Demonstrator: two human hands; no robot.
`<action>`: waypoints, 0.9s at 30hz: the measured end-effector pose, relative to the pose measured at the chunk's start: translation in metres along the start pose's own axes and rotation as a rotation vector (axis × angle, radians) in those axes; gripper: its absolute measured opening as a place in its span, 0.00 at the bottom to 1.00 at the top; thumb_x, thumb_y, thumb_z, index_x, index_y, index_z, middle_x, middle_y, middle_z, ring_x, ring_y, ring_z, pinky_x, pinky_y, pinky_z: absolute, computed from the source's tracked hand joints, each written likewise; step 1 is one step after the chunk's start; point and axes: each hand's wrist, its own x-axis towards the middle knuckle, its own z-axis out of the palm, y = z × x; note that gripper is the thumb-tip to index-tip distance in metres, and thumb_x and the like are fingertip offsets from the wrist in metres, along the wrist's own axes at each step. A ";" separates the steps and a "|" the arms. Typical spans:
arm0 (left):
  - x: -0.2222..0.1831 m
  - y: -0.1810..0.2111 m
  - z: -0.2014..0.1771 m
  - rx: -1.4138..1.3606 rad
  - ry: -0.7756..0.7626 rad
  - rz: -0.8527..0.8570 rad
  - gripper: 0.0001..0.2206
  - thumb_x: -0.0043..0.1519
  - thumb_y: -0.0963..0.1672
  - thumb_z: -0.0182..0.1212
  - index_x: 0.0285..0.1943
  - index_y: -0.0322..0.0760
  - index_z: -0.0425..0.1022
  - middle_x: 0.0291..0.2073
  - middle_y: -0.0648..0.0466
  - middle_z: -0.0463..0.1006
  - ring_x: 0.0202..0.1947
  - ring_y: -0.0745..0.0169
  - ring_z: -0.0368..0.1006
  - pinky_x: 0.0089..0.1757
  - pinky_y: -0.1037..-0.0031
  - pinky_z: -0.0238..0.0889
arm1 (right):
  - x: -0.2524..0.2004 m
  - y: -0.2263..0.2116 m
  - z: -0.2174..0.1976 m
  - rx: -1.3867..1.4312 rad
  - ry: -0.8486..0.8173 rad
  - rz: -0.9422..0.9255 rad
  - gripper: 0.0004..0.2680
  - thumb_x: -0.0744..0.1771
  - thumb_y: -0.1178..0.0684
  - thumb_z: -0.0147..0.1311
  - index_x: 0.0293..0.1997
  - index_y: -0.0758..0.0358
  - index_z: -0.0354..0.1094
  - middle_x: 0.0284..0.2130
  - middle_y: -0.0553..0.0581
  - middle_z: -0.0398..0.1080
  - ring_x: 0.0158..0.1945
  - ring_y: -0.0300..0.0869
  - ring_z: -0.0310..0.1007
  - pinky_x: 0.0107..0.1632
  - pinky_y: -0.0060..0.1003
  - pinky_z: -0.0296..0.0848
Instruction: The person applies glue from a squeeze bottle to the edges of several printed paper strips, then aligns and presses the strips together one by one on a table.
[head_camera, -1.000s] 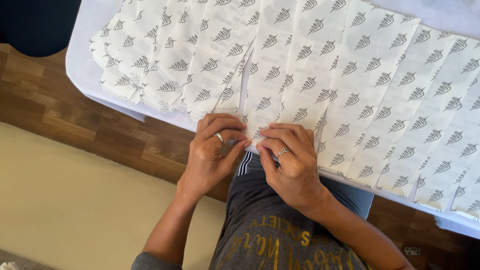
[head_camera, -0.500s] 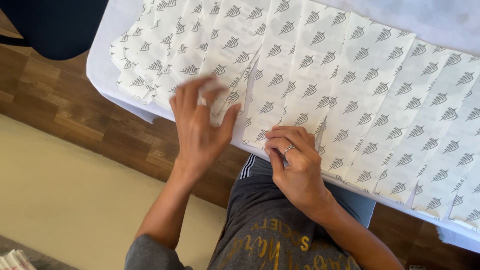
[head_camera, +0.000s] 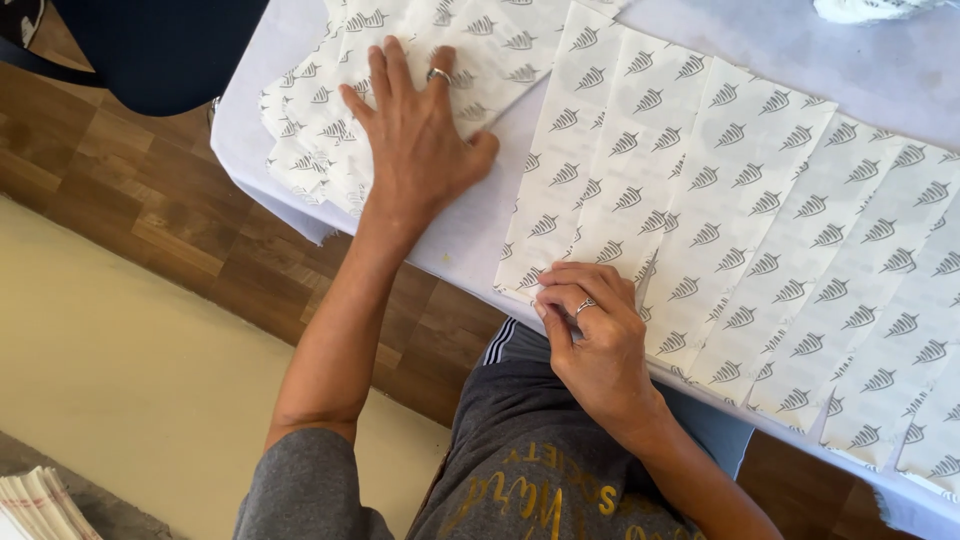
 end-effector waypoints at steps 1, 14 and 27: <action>0.002 -0.006 0.000 0.001 0.001 -0.002 0.36 0.53 0.56 0.62 0.69 0.38 0.62 0.66 0.25 0.55 0.69 0.22 0.48 0.56 0.21 0.44 | 0.000 0.000 0.000 0.002 -0.001 -0.002 0.05 0.64 0.69 0.62 0.34 0.66 0.72 0.38 0.56 0.76 0.50 0.48 0.76 0.57 0.42 0.68; 0.028 -0.054 -0.011 -0.112 -0.032 -0.168 0.27 0.59 0.53 0.67 0.63 0.39 0.69 0.62 0.34 0.63 0.62 0.29 0.56 0.52 0.22 0.48 | -0.001 0.003 -0.002 0.020 -0.002 -0.006 0.04 0.64 0.68 0.63 0.35 0.66 0.73 0.39 0.56 0.77 0.51 0.48 0.75 0.58 0.42 0.67; 0.015 -0.070 -0.002 0.016 0.089 0.007 0.22 0.65 0.44 0.54 0.62 0.17 0.74 0.61 0.24 0.70 0.63 0.22 0.63 0.50 0.21 0.54 | -0.002 0.005 -0.002 0.018 -0.009 -0.020 0.04 0.65 0.67 0.62 0.35 0.66 0.73 0.39 0.55 0.76 0.52 0.48 0.74 0.57 0.42 0.67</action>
